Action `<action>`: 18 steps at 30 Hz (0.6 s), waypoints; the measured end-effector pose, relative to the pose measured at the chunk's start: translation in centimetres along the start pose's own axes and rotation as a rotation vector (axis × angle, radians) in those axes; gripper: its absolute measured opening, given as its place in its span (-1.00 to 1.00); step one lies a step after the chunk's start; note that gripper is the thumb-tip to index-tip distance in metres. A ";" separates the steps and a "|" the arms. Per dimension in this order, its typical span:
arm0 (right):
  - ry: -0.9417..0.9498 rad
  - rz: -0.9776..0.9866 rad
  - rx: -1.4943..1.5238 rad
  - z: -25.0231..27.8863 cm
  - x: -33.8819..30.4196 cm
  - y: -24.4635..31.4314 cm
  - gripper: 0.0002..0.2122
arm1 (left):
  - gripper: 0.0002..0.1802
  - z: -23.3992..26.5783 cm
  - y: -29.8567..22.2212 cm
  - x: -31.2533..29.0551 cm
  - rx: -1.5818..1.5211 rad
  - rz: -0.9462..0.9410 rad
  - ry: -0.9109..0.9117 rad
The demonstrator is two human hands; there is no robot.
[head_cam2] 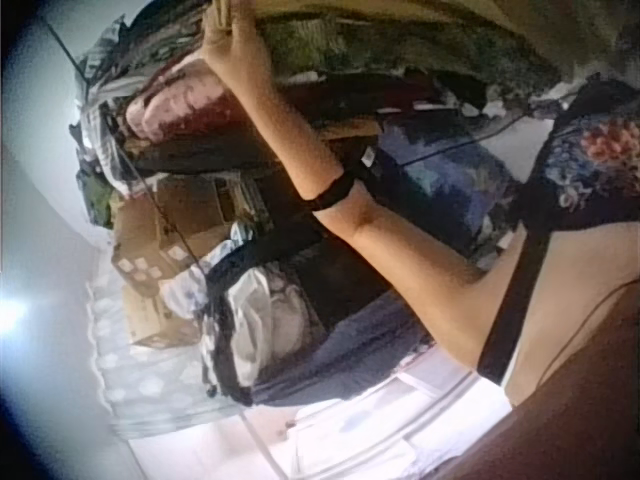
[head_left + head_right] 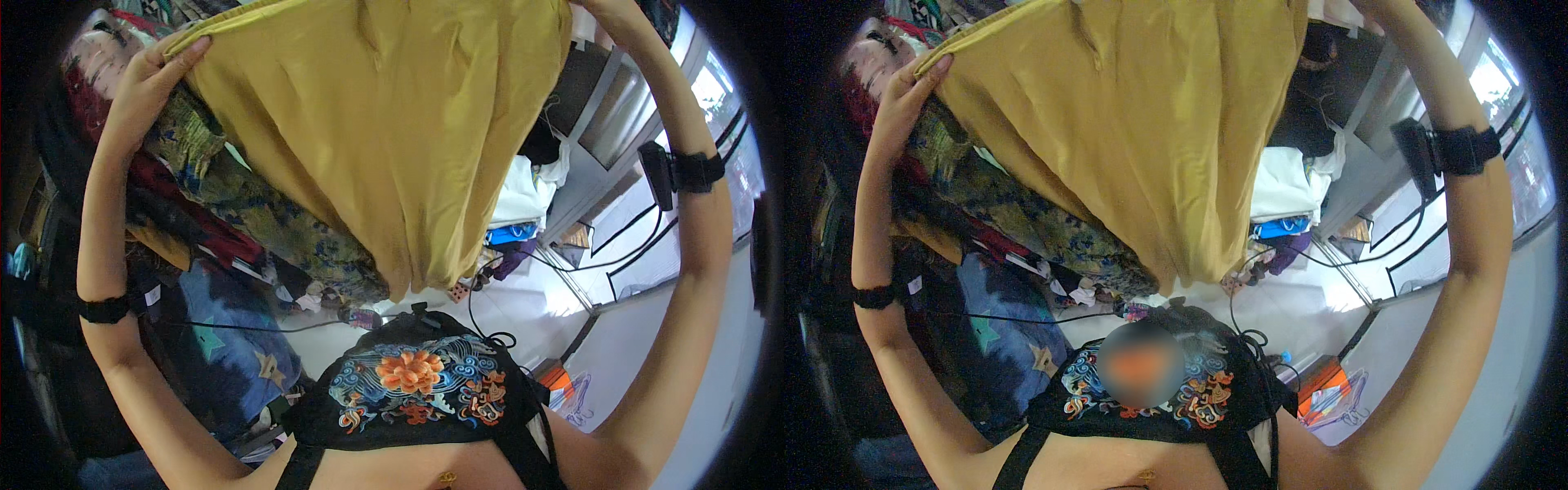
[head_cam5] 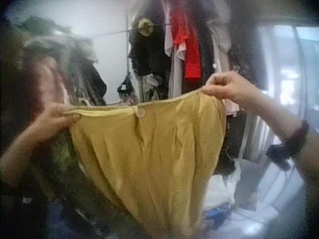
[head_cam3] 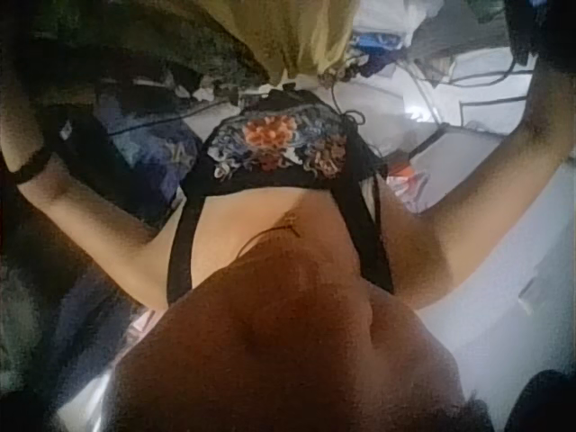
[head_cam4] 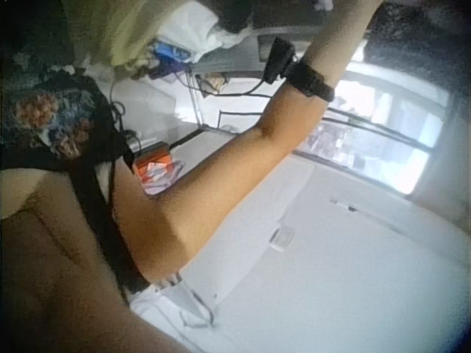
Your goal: The person folds various garments, including a white shirt, a patterned top, and a yellow shirt, in a cluttered room. The person uses a hanger to fold the yellow shirt and places the folded items on a pile.
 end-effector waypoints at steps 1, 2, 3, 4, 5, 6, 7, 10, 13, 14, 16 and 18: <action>0.018 -0.027 0.024 0.1 -0.5 0.1 -0.78 | -0.58 0.1 -0.1 -0.3 -0.022 0.028 0.021; 0.038 -0.053 0.051 0.0 -0.8 0.5 -0.79 | -0.60 -0.1 -0.1 -0.4 -0.044 0.035 0.018; 0.037 -0.098 0.056 -0.3 -1.3 1.1 -0.82 | -0.60 -0.2 -0.6 -0.6 -0.058 0.054 0.031; 0.057 -0.096 0.086 -0.3 -1.0 0.5 -0.82 | -0.60 -0.3 -1.1 -0.9 -0.072 0.075 0.041; 0.062 -0.105 0.094 -0.1 -1.2 -0.1 -0.82 | -0.58 -0.3 -0.7 -1.0 -0.024 0.049 0.023; 0.070 -0.114 0.105 -0.2 -1.1 -0.3 -0.82 | -0.58 -0.2 -0.9 -1.2 -0.006 0.054 0.055; 0.023 -0.088 0.061 -1.3 -1.7 0.7 -0.77 | -0.58 -0.4 -1.2 -1.5 -0.069 0.088 0.075; 0.187 0.018 -0.110 3.1 -0.7 -4.8 -0.78 | -0.60 -1.7 -2.0 -1.0 -0.127 0.088 0.083; 0.133 -0.010 -0.108 2.5 -1.3 -5.3 -0.78 | -0.63 -1.8 -2.5 -1.5 -0.196 0.154 0.116; 0.137 -0.018 -0.075 2.2 -1.5 -5.5 -0.77 | -0.63 -2.1 -2.6 -1.6 -0.229 0.177 0.129; 0.142 -0.036 -0.015 1.7 -2.2 -5.7 -0.74 | -0.64 -2.5 -2.7 -1.9 -0.240 0.210 0.148; 0.135 -0.066 0.044 0.9 -3.5 -5.0 -0.73 | -0.65 -2.9 -3.1 -2.3 -0.191 0.234 0.161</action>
Point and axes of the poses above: each hand's wrist, its own x-axis towards the middle knuckle, its own z-axis out of the back of the hand, y = z × x, the point moved 1 cm from there along x, towards the middle knuckle, and after that the axes turned 13 degrees about x, right-handed, at the moved point
